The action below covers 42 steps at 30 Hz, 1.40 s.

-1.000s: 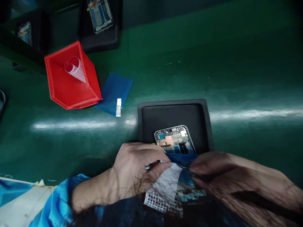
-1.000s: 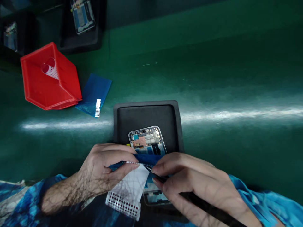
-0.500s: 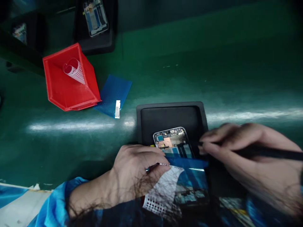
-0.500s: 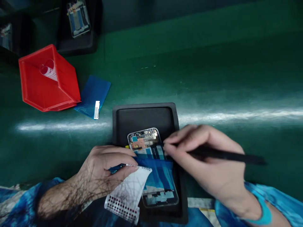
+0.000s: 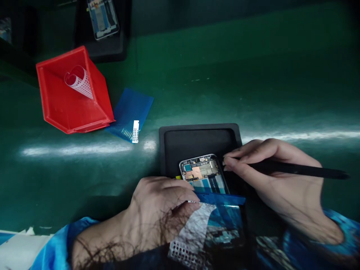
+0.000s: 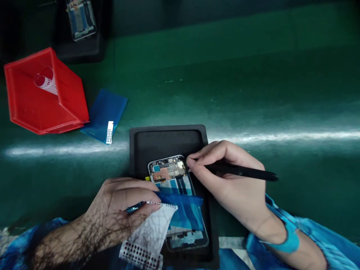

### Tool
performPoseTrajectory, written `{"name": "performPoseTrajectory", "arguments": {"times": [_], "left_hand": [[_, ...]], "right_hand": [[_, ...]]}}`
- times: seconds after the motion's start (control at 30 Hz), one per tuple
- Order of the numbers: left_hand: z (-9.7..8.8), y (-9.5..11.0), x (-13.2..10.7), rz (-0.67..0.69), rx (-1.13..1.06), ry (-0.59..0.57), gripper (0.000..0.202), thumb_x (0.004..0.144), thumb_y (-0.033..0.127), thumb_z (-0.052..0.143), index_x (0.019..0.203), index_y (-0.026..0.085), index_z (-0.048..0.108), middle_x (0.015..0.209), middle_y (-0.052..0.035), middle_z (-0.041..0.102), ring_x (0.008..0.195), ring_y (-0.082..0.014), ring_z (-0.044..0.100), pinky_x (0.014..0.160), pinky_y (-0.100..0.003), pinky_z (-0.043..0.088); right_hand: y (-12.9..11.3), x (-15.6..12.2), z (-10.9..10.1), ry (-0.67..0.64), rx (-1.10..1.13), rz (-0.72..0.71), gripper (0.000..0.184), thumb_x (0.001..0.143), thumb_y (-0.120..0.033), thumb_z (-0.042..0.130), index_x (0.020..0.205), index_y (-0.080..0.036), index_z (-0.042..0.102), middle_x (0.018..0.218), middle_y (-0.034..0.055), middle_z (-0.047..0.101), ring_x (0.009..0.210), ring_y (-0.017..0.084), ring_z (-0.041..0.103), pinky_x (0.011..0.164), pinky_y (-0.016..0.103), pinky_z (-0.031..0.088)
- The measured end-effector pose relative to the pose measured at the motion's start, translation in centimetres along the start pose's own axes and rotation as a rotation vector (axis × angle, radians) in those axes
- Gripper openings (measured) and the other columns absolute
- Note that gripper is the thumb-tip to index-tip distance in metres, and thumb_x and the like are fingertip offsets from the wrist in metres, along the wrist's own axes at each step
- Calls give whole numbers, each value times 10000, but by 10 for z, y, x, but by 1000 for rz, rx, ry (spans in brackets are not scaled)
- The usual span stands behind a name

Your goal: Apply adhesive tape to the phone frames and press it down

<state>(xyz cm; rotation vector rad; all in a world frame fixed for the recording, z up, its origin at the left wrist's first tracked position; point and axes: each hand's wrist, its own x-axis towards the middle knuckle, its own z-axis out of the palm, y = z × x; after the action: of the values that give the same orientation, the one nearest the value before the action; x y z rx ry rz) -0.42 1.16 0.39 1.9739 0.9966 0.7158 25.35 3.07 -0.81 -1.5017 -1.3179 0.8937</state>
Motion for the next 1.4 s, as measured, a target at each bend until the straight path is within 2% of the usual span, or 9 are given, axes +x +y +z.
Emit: {"name": "performPoseTrajectory", "arguments": {"times": [0.37, 0.6, 0.77, 0.9, 1.03, 1.23, 1.4], "left_hand": [[0, 1, 2, 7, -2, 2, 130, 1059, 257, 764, 930, 243, 773, 909, -12, 940, 692, -175, 897, 701, -217, 725], [1, 2, 2, 4, 11, -6, 163, 1075, 271, 756, 918, 243, 790, 898, -9, 939, 689, -175, 897, 700, -222, 729], [0, 1, 3, -2, 16, 6, 169, 1082, 285, 735, 919, 264, 772, 894, 8, 937, 682, -167, 892, 672, -223, 727], [0, 2, 3, -3, 41, -2, 224, 1109, 311, 693, 897, 278, 757, 894, 15, 938, 672, -167, 888, 644, -235, 731], [0, 1, 2, -14, -1, 4, 125, 1052, 263, 754, 929, 274, 774, 919, -8, 945, 701, -188, 900, 671, -248, 747], [-1, 0, 1, -23, -35, 15, 93, 1000, 230, 758, 932, 291, 777, 924, -25, 954, 682, -222, 903, 645, -284, 756], [-3, 4, 6, -22, -9, -2, 87, 1012, 223, 770, 943, 277, 770, 913, -11, 956, 680, -200, 908, 665, -245, 746]], "right_hand": [[3, -5, 0, -29, -12, -95, 292, 854, -114, 874, 729, -314, 703, 762, -36, 837, 713, 156, 840, 671, 268, 684], [4, -9, -4, -67, -86, -224, 284, 870, -124, 904, 749, -307, 724, 859, -27, 839, 765, 145, 830, 710, 267, 673], [3, -9, -5, -58, -76, -159, 297, 862, -113, 902, 759, -324, 720, 875, -28, 846, 784, 168, 848, 729, 291, 710], [3, -10, -3, -65, -79, -147, 299, 851, -119, 915, 742, -320, 723, 839, -33, 847, 762, 179, 842, 700, 302, 697], [2, -8, -1, -73, -65, -126, 289, 854, -119, 907, 735, -309, 725, 823, -36, 843, 756, 162, 836, 708, 279, 676], [5, -5, -21, -75, 51, -120, 316, 797, -65, 887, 747, -311, 694, 800, -38, 826, 708, 164, 843, 639, 234, 716], [12, -15, -30, -162, 13, -239, 296, 825, -81, 883, 759, -303, 699, 827, -42, 826, 717, 166, 859, 694, 240, 752]]}}
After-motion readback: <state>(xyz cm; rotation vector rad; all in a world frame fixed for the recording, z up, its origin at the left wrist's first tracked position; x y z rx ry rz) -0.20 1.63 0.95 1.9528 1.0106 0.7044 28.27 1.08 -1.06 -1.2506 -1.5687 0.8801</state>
